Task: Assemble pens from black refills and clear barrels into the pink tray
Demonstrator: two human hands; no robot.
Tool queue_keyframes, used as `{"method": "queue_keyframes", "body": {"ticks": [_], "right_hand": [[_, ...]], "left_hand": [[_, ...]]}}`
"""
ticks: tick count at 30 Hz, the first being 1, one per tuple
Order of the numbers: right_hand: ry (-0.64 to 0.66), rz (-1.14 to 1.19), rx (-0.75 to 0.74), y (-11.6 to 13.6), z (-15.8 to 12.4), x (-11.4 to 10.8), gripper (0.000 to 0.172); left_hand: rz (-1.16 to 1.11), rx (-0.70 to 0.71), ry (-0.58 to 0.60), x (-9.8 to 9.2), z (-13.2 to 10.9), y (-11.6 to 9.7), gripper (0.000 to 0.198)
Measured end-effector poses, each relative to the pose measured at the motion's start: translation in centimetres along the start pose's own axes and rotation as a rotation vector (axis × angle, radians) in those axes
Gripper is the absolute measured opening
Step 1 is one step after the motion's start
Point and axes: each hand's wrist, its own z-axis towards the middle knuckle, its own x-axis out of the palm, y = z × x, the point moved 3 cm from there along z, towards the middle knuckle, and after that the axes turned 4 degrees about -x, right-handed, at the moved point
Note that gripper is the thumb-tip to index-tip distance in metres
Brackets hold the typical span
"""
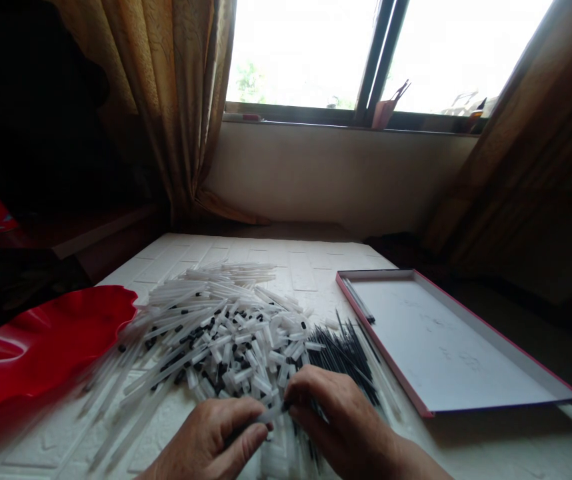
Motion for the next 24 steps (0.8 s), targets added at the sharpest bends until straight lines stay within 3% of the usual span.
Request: {"method": "queue_keyframes", "body": {"ticks": [4,10,15,17,22,24], "right_hand": [[0.015,-0.096,0.004,-0.1,-0.1,0.2,0.016],[0.012,-0.308,-0.025,-0.2,-0.2,1.1,0.044],[0.007,-0.322,-0.026,-0.7,-0.4,1.6,0.058],[0.023,-0.271,-0.012,-0.5,-0.3,1.3,0.055],[0.000,-0.094,-0.025,0.8,0.1,-0.1,0.014],[-0.013,-0.065,-0.045,0.9,0.1,-0.3,0.011]], "left_hand": [[0.001,0.003,0.018,0.2,-0.1,0.0,0.038],[0.052,0.059,0.003,0.7,-0.3,-0.2,0.031],[0.051,0.063,-0.003,0.8,-0.4,-0.4,0.031],[0.029,0.039,0.006,0.7,-0.3,-0.3,0.032],[-0.046,-0.031,0.007,0.2,-0.1,-0.1,0.038],[-0.060,-0.050,0.000,0.1,0.0,-0.1,0.039]]}}
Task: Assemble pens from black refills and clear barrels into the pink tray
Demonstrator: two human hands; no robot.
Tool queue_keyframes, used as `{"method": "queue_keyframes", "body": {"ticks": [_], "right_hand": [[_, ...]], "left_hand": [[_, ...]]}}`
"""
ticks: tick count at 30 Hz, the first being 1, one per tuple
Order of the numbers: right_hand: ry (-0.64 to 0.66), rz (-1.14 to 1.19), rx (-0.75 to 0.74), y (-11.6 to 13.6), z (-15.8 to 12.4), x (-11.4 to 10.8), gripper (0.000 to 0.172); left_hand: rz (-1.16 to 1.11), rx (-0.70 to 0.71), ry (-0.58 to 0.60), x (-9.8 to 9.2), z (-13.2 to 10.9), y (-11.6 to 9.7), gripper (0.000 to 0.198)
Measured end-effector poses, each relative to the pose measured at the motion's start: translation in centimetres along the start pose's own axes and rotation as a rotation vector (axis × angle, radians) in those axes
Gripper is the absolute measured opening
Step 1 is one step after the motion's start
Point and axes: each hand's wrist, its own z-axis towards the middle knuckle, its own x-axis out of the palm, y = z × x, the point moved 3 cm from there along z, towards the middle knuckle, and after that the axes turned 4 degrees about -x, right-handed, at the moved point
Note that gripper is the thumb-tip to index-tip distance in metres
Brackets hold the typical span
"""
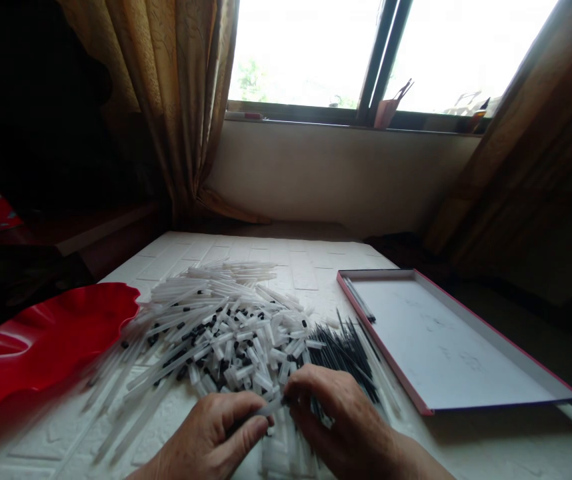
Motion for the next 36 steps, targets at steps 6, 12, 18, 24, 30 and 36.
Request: {"method": "queue_keyframes", "body": {"ticks": [6,12,18,24,30,36], "right_hand": [[0.013,-0.005,-0.006,-0.7,-0.3,0.5,0.014],[0.038,-0.058,0.006,-0.9,-0.4,0.6,0.022],[-0.022,-0.248,-0.022,-1.2,-0.7,1.3,0.047],[0.012,-0.246,-0.021,-0.7,-0.5,1.1,0.052],[0.120,-0.118,-0.002,-0.4,-0.4,0.2,0.021],[0.142,-0.157,-0.065,-0.4,-0.3,0.3,0.020]], "left_hand": [[0.008,-0.002,0.009,0.0,0.1,0.0,0.039],[0.027,0.014,0.015,0.4,-0.1,0.1,0.037],[0.088,0.035,0.026,0.5,-0.3,-0.1,0.036],[0.044,0.019,0.044,0.5,-0.1,-0.2,0.038],[0.014,-0.015,0.024,0.1,-0.1,-0.2,0.042],[0.007,-0.020,0.042,0.2,-0.1,-0.1,0.042]]}}
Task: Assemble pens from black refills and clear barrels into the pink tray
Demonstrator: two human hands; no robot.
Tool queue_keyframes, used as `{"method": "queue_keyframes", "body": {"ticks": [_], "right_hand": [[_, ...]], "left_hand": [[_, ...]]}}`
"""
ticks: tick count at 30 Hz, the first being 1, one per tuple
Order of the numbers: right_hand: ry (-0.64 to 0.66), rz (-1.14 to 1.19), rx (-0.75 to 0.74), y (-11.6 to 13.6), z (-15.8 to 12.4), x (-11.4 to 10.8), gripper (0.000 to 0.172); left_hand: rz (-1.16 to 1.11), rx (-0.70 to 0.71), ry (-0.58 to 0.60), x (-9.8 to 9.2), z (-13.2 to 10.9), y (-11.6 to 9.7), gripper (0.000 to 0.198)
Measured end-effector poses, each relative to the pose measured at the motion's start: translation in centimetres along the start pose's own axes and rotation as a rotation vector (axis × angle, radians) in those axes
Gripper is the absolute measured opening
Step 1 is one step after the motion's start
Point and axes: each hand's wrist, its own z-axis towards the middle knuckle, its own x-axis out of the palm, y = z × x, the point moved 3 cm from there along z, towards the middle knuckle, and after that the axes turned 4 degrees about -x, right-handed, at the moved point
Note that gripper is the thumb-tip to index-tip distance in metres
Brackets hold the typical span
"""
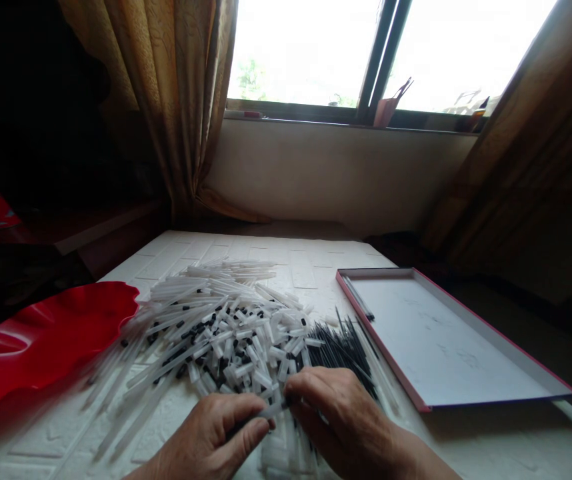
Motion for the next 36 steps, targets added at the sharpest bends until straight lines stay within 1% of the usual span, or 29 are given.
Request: {"method": "queue_keyframes", "body": {"ticks": [8,13,16,21,25,28,34,36], "right_hand": [[0.043,-0.126,-0.021,0.4,0.1,0.0,0.022],[0.064,-0.133,-0.013,0.4,0.0,0.3,0.027],[0.083,-0.135,0.017,0.3,-0.1,0.6,0.029],[0.147,-0.089,0.072,0.2,-0.2,1.2,0.030],[0.163,0.048,0.243,-0.3,-0.4,1.6,0.032],[0.155,0.127,0.310,-0.5,-0.3,1.6,0.034],[0.155,0.212,0.363,-0.4,0.1,1.4,0.035],[0.153,0.229,0.370,-0.3,0.1,1.4,0.034]], "left_hand": [[0.004,0.018,0.012,0.2,-0.1,-0.1,0.040],[0.022,0.017,0.041,0.4,-0.1,0.2,0.046],[0.051,0.034,0.044,0.4,-0.2,0.2,0.045],[0.149,0.128,-0.006,0.4,-0.2,-0.1,0.037],[0.254,0.223,-0.082,0.3,-0.4,-0.2,0.031],[0.308,0.259,-0.137,0.1,-0.5,0.0,0.025],[0.382,0.274,-0.215,0.0,-0.6,0.2,0.028],[0.405,0.271,-0.228,0.0,-0.7,0.2,0.026]]}}
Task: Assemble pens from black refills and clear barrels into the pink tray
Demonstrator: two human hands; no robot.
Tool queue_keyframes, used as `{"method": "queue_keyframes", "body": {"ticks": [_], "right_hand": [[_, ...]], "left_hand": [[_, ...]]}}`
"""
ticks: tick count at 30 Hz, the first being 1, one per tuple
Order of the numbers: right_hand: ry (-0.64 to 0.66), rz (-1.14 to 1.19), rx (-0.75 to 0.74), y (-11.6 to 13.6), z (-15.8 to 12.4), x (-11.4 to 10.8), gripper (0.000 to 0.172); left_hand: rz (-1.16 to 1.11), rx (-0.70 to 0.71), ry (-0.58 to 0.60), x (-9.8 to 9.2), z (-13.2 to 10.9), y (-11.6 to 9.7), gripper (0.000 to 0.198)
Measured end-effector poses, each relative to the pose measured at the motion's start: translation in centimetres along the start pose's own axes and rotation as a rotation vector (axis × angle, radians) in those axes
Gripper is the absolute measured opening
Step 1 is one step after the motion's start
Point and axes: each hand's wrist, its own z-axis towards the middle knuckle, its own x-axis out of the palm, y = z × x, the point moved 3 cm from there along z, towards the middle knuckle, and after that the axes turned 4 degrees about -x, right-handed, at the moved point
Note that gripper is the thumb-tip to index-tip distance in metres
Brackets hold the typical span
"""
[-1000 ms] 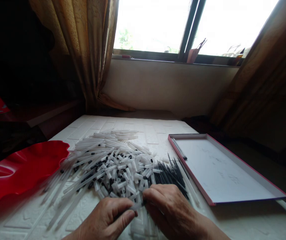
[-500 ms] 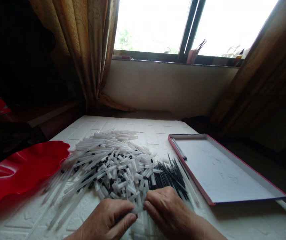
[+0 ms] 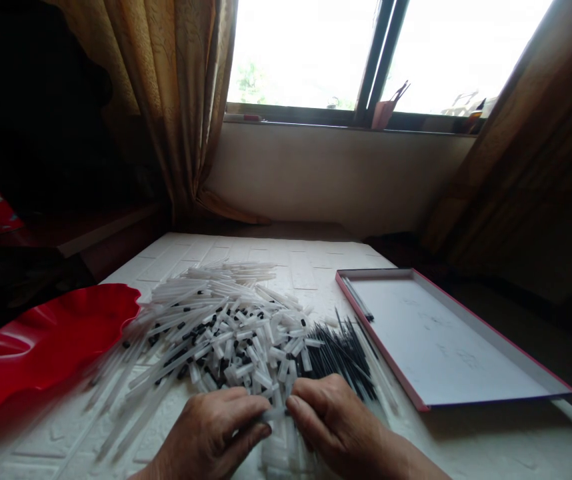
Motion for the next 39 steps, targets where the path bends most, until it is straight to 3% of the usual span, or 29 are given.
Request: {"method": "queue_keyframes", "body": {"ticks": [2,4,8,10,13,17,19,22,25,27,30,33,36,39], "right_hand": [[-0.022,-0.007,-0.014,-0.1,0.0,-0.1,0.034],[-0.091,-0.031,-0.021,-0.4,0.0,-0.5,0.035],[-0.352,0.031,0.052,-2.0,-0.2,-2.4,0.042],[-0.470,0.108,0.091,-2.8,-0.3,-3.2,0.046],[-0.531,0.181,0.063,-2.8,-0.5,-3.3,0.047],[-0.424,0.117,-0.101,-1.0,-0.4,-1.8,0.042],[-0.360,0.009,-0.208,0.0,-0.3,-0.9,0.038],[-0.259,-0.138,-0.307,0.5,-0.1,0.4,0.036],[-0.208,-0.217,-0.305,0.1,0.0,0.8,0.037],[-0.264,-0.255,-0.252,-0.4,0.0,0.5,0.035],[-0.394,-0.329,-0.143,-1.1,-0.1,-0.4,0.026],[-0.416,-0.401,-0.045,-1.7,-0.1,-0.7,0.003],[-0.362,-0.451,0.021,-2.1,0.2,-0.4,0.029],[-0.298,-0.452,0.057,-2.2,0.5,-0.1,0.034]], "left_hand": [[0.020,0.016,-0.047,-0.3,-0.1,0.0,0.019],[0.060,0.040,-0.168,-1.0,-0.2,0.1,0.018],[0.089,0.013,-0.467,-2.9,-0.7,0.3,0.031],[-0.023,-0.041,-0.509,-3.3,-0.7,0.4,0.025],[-0.331,-0.192,-0.330,-2.3,-0.3,0.8,0.014],[-0.899,-0.511,-0.067,0.3,0.2,1.3,0.055],[-1.108,-0.623,-0.075,0.8,0.3,1.4,0.065],[-1.241,-0.701,-0.164,0.3,0.3,1.3,0.059],[-1.281,-0.724,-0.231,-0.2,0.2,1.5,0.054],[-1.271,-0.707,-0.218,-0.1,0.2,1.9,0.055],[-1.210,-0.647,-0.114,0.9,0.2,2.2,0.057],[-1.111,-0.552,0.003,1.7,0.2,1.9,0.055],[-0.938,-0.464,0.064,1.5,0.4,1.2,0.053],[-0.826,-0.447,0.107,1.3,0.4,0.9,0.052]]}}
